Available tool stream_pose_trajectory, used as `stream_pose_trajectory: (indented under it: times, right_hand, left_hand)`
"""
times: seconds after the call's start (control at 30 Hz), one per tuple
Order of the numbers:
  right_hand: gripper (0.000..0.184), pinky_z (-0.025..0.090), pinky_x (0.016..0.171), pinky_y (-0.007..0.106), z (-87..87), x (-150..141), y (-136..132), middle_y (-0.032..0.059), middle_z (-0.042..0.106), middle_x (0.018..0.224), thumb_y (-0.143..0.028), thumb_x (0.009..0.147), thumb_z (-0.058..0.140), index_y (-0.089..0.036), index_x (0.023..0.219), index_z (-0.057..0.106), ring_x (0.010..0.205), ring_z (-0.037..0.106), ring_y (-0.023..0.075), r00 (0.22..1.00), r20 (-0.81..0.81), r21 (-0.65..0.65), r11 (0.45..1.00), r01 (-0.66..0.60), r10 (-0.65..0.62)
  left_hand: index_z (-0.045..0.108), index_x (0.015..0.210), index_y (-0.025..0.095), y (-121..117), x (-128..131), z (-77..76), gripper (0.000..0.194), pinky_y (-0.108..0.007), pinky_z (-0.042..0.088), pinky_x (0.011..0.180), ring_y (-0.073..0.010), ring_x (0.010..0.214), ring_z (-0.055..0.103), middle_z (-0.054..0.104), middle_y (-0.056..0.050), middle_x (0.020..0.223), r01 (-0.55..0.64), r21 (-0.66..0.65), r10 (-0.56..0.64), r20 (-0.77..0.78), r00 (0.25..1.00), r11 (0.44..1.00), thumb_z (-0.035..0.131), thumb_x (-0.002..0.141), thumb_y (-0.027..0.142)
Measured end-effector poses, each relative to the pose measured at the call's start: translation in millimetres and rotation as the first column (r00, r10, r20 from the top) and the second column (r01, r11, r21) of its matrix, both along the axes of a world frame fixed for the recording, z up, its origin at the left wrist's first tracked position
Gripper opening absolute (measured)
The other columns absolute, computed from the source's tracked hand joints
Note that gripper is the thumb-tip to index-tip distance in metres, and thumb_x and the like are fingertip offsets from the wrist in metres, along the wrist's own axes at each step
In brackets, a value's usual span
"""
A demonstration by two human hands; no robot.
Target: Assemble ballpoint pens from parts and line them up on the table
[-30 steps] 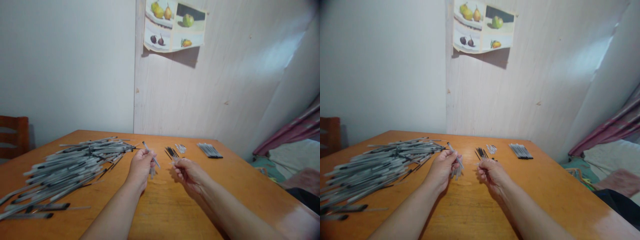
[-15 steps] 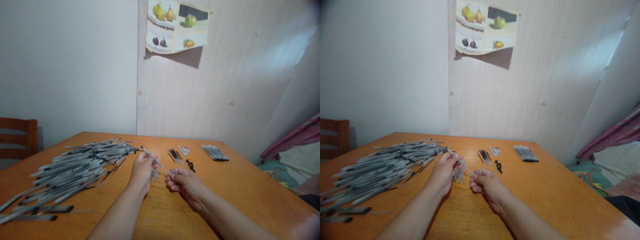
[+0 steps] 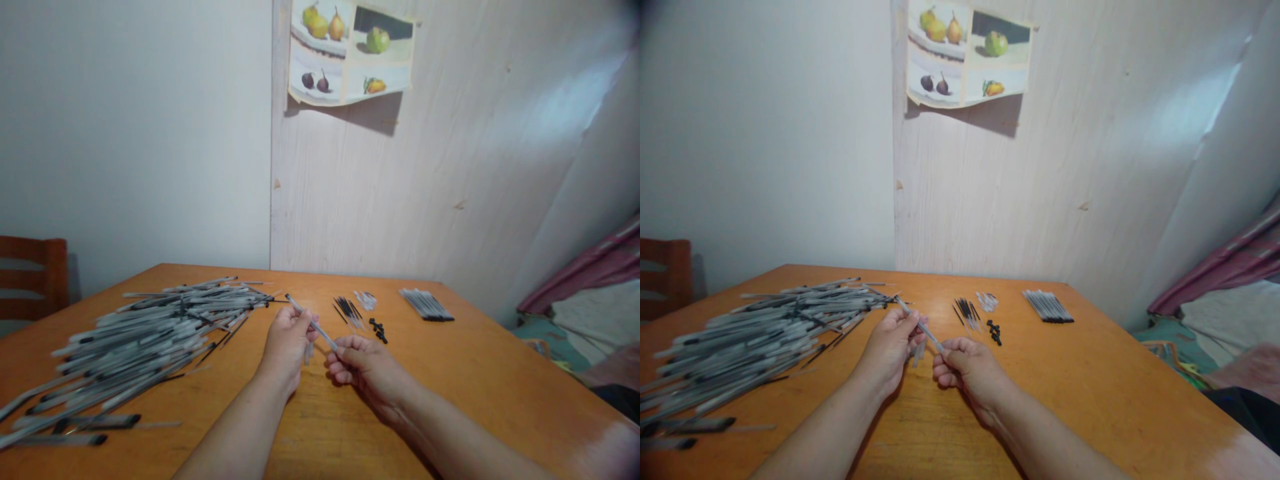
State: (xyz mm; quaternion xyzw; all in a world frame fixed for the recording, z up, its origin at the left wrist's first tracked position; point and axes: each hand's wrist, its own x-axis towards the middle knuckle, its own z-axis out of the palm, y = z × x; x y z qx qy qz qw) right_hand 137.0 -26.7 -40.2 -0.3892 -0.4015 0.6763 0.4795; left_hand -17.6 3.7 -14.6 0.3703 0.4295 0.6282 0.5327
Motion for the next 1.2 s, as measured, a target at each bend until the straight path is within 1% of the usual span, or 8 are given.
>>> stream_pose_trajectory:
  times: [0.27, 0.5, 0.67, 0.8, 0.93, 1.07, 1.2]
  right_hand:
    - [0.026, 0.049, 0.057, 0.021, -1.7, 0.0, 1.8, 0.0075, 0.07, 0.077, -0.031, 0.075, 0.076, -0.012, 0.085, 0.062, 0.058, 0.062, 0.0095, 1.0, 0.004, 0.021, 1.0, 0.013, -0.013]
    - [0.028, 0.048, 0.056, 0.022, -1.7, -1.5, 0.8, 0.007, 0.069, 0.075, -0.033, 0.074, 0.076, -0.012, 0.085, 0.062, 0.057, 0.061, 0.0099, 0.999, 0.027, 0.036, 0.999, 0.025, -0.026]
    - [0.029, 0.047, 0.057, 0.023, -0.9, -2.7, 0.0, 0.0063, 0.068, 0.073, -0.034, 0.075, 0.076, -0.013, 0.085, 0.061, 0.056, 0.059, 0.0097, 0.999, -0.009, 0.035, 0.999, 0.042, -0.042]
    - [0.029, 0.046, 0.057, 0.023, 0.8, -3.3, -1.6, 0.006, 0.068, 0.074, -0.034, 0.075, 0.077, -0.013, 0.086, 0.061, 0.056, 0.059, 0.0092, 0.998, -0.041, 0.05, 0.997, 0.052, -0.05]
    - [0.029, 0.046, 0.057, 0.023, 0.3, -4.2, -2.0, 0.0061, 0.068, 0.074, -0.032, 0.074, 0.077, -0.013, 0.087, 0.061, 0.056, 0.058, 0.0096, 0.996, -0.046, 0.068, 0.995, 0.076, -0.073]
    - [0.03, 0.045, 0.055, 0.024, -2.3, -5.8, 0.0, 0.006, 0.068, 0.072, -0.033, 0.072, 0.078, -0.013, 0.086, 0.06, 0.055, 0.058, 0.0107, 0.991, -0.058, 0.074, 0.99, 0.121, -0.117]
    - [0.031, 0.044, 0.052, 0.025, -0.9, -7.0, 0.7, 0.005, 0.067, 0.069, -0.036, 0.071, 0.078, -0.014, 0.084, 0.06, 0.052, 0.056, 0.011, 0.989, -0.061, 0.097, 0.986, 0.137, -0.131]
  left_hand:
    - [0.057, 0.088, 0.017, 2.7, 0.1, -2.2, 0.029, -0.023, 0.051, 0.067, -0.0131, 0.078, 0.064, 0.068, -0.008, 0.089, 0.019, -0.003, -0.019, 0.005, 1.0, 1.0, 0.071, 0.076, 0.04]
    - [0.056, 0.088, 0.017, -1.4, 4.0, 0.7, 0.028, -0.02, 0.047, 0.062, -0.0101, 0.068, 0.06, 0.067, -0.005, 0.083, 0.013, 0.043, -0.01, -0.081, 0.997, 0.999, 0.068, 0.078, 0.04]
    - [0.055, 0.087, 0.018, -4.3, 5.1, 2.9, 0.026, -0.019, 0.045, 0.061, -0.0093, 0.066, 0.059, 0.066, -0.003, 0.081, 0.053, 0.033, -0.05, -0.081, 0.995, 0.998, 0.069, 0.077, 0.037]
    - [0.055, 0.086, 0.018, -4.1, 3.0, 3.7, 0.029, -0.021, 0.045, 0.059, -0.0102, 0.063, 0.059, 0.068, -0.005, 0.08, 0.059, 0.021, -0.057, -0.107, 0.993, 0.998, 0.068, 0.076, 0.041]
    - [0.054, 0.087, 0.018, -2.5, 3.2, 2.4, 0.032, -0.021, 0.045, 0.058, -0.0111, 0.062, 0.06, 0.07, -0.005, 0.08, 0.054, 0.006, -0.053, -0.099, 0.994, 0.999, 0.07, 0.075, 0.044]
    - [0.055, 0.088, 0.018, -1.7, 6.0, -0.4, 0.033, -0.024, 0.049, 0.063, -0.0127, 0.066, 0.064, 0.071, -0.008, 0.085, 0.032, 0.016, -0.03, -0.097, 0.995, 0.999, 0.07, 0.075, 0.044]
    - [0.055, 0.088, 0.018, -4.1, 9.4, -0.3, 0.036, -0.026, 0.05, 0.064, -0.0133, 0.065, 0.065, 0.072, -0.008, 0.084, 0.018, 0.005, -0.018, -0.055, 0.998, 1.0, 0.072, 0.073, 0.046]
